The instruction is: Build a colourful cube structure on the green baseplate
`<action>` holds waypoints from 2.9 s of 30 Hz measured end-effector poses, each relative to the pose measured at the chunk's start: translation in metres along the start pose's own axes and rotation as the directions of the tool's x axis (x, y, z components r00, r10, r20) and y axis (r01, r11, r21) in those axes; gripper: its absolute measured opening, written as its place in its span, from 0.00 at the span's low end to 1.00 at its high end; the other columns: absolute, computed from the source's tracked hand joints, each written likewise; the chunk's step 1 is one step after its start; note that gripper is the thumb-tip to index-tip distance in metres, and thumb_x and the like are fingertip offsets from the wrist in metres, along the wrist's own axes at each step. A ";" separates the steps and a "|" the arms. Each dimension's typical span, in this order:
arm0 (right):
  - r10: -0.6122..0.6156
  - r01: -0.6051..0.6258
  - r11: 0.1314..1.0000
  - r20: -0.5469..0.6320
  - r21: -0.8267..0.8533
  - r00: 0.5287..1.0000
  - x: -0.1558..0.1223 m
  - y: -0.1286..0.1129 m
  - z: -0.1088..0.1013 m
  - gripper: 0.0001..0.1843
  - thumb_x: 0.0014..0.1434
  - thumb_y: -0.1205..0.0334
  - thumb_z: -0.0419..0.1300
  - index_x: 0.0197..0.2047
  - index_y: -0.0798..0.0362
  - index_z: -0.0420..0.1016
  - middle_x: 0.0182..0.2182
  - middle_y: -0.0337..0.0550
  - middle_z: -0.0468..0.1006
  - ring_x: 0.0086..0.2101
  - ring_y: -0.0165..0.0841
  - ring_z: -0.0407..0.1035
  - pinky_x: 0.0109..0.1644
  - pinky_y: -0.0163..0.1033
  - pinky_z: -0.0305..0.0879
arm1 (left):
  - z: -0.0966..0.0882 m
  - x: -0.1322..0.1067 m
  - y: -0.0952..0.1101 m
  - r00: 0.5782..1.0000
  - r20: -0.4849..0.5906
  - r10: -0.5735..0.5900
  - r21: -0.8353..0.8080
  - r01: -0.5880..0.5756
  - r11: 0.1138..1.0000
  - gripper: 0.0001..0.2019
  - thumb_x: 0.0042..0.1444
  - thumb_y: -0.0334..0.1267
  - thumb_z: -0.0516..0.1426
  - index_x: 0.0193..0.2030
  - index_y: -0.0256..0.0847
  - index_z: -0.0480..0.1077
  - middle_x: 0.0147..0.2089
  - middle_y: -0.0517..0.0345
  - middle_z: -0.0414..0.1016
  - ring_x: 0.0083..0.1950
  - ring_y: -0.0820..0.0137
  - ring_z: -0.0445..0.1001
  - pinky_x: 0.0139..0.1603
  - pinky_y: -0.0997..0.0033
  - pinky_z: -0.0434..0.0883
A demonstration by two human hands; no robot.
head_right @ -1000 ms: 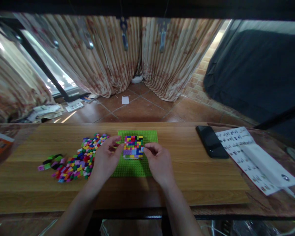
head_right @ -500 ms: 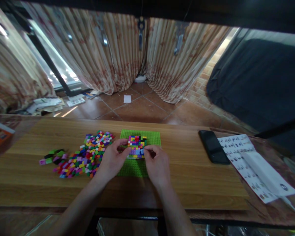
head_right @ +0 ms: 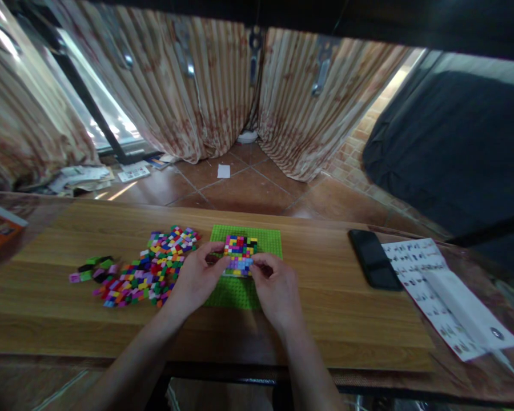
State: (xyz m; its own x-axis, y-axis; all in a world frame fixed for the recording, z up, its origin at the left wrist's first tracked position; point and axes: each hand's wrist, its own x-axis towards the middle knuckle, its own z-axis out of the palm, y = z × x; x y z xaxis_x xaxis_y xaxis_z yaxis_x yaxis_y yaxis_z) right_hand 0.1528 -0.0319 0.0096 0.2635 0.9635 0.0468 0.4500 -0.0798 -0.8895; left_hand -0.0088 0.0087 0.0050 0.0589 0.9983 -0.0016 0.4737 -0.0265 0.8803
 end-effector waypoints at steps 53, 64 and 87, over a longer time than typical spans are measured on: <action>-0.078 0.047 0.992 -0.288 -0.114 0.954 0.003 0.005 -0.008 0.14 0.54 0.51 0.61 0.37 0.52 0.82 0.33 0.46 0.84 0.34 0.40 0.78 0.42 0.45 0.72 | -0.107 0.016 -0.040 0.995 -0.076 -0.058 0.388 0.083 0.918 0.09 0.50 0.32 0.57 0.32 0.41 0.79 0.31 0.54 0.81 0.35 0.63 0.77 0.37 0.68 0.70; -0.074 0.046 0.991 -0.237 -0.123 0.969 0.003 0.009 -0.001 0.15 0.54 0.50 0.62 0.36 0.50 0.82 0.34 0.45 0.84 0.35 0.41 0.78 0.42 0.44 0.72 | -0.079 0.013 -0.036 0.995 -0.070 0.074 0.572 -0.020 0.820 0.12 0.54 0.31 0.56 0.41 0.44 0.79 0.44 0.49 0.79 0.46 0.58 0.76 0.50 0.60 0.70; -0.090 0.080 0.995 -0.222 -0.055 0.971 0.000 0.003 0.001 0.14 0.56 0.50 0.61 0.36 0.50 0.82 0.34 0.44 0.83 0.34 0.37 0.77 0.41 0.41 0.72 | -0.064 0.021 -0.024 0.994 -0.081 0.067 0.466 -0.021 0.884 0.10 0.59 0.31 0.50 0.30 0.40 0.70 0.32 0.53 0.74 0.37 0.64 0.72 0.40 0.65 0.66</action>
State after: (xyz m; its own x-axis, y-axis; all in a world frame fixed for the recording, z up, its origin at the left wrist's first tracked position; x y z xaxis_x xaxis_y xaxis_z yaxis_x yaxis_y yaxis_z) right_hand 0.1536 -0.0315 0.0062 0.4051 0.8857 0.2267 0.5160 -0.0167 -0.8564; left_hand -0.0755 0.0341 0.0139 0.0187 0.9952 0.0958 0.8275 -0.0692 0.5572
